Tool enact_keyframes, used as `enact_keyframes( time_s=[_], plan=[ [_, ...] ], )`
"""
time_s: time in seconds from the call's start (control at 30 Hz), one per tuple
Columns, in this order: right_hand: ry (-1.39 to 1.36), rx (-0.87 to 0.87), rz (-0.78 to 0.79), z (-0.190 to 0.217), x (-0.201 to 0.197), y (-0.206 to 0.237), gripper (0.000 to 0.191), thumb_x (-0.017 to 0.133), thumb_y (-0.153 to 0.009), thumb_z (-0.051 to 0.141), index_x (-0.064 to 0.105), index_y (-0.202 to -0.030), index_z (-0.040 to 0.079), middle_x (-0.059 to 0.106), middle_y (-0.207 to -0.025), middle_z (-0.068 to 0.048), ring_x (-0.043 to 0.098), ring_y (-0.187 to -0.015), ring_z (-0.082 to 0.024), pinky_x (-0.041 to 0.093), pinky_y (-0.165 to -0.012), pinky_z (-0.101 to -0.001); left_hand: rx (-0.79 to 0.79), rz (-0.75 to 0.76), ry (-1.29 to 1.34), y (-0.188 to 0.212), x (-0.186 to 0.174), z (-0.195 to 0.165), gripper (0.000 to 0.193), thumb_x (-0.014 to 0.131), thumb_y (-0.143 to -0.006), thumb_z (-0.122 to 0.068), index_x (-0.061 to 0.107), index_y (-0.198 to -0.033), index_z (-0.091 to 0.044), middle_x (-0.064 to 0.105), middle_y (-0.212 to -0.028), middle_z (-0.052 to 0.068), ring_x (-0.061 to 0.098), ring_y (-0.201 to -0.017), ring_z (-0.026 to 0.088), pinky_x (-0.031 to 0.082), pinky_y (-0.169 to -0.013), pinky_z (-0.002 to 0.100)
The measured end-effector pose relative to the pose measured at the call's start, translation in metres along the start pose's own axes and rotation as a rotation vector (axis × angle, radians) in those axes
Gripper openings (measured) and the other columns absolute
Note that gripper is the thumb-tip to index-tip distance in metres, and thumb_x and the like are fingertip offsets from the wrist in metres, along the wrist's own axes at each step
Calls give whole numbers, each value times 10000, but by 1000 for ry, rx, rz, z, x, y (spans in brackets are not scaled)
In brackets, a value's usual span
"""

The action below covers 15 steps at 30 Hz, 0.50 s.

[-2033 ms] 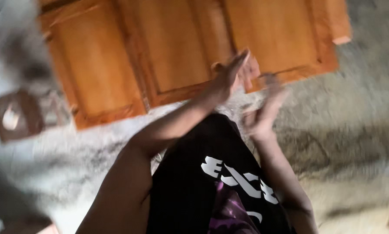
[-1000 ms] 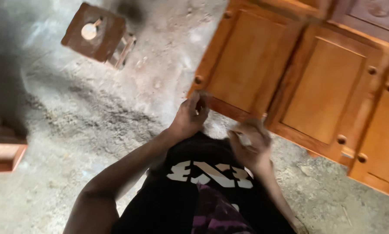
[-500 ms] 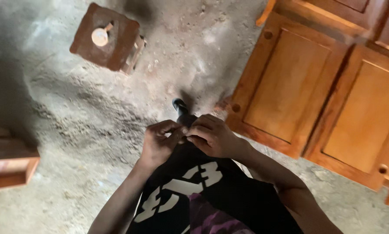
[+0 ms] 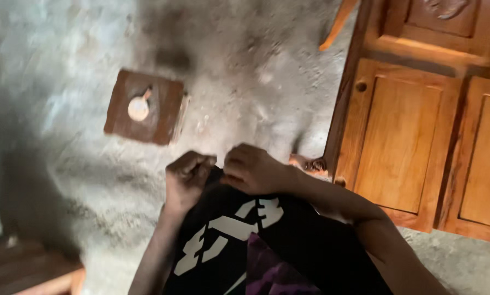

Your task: The person uses a spray gun connected to a hose to apply finish to multiple wooden panels. They repeatedly pick up panels, spray one side, flip them, and spray the other side, then stack them on a nearby pile.

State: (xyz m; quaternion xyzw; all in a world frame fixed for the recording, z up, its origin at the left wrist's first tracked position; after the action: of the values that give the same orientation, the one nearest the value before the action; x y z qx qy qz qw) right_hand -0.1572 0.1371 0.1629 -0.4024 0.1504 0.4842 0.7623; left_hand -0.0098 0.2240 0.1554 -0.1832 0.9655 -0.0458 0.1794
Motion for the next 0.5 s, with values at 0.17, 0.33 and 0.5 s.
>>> enact_keyframes(
  time_s=[0.17,0.33,0.5],
  plan=[
    [60,195,-110,-51,-29,-13,243,823,-858,190,638,-879,34,676,-919,-121,672,-880,-299,565,-764,-410,-125,92,-133,-70,8,45,216,795,-920,-27,649,-786,61,596,-694,133,518,-655,180,406,-570,316],
    [195,306,-316,-135,-67,-25,144,805,-944,102,689,-982,25,714,-965,-97,717,-856,-222,587,-728,-318,42,222,48,-196,16,69,230,717,-904,-53,697,-1124,10,717,-848,57,645,-722,82,516,-643,245],
    [320,614,-381,-242,-110,-33,288,832,-876,134,712,-1101,-1,721,-1002,-134,729,-842,-224,621,-660,-316,62,419,-58,-337,53,121,181,780,-975,-122,713,-853,-6,715,-744,67,640,-634,124,500,-574,288]
  ],
)
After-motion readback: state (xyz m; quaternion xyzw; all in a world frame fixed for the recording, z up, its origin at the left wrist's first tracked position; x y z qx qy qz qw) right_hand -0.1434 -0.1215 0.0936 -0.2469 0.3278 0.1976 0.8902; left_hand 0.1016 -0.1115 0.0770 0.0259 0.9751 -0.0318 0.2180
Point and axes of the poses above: each hand's wrist, its own y-axis away from the middle knuckle, its own x-axis out of the palm, z = x × y, the point moved 6 cm from there along -y, towards the middle knuckle
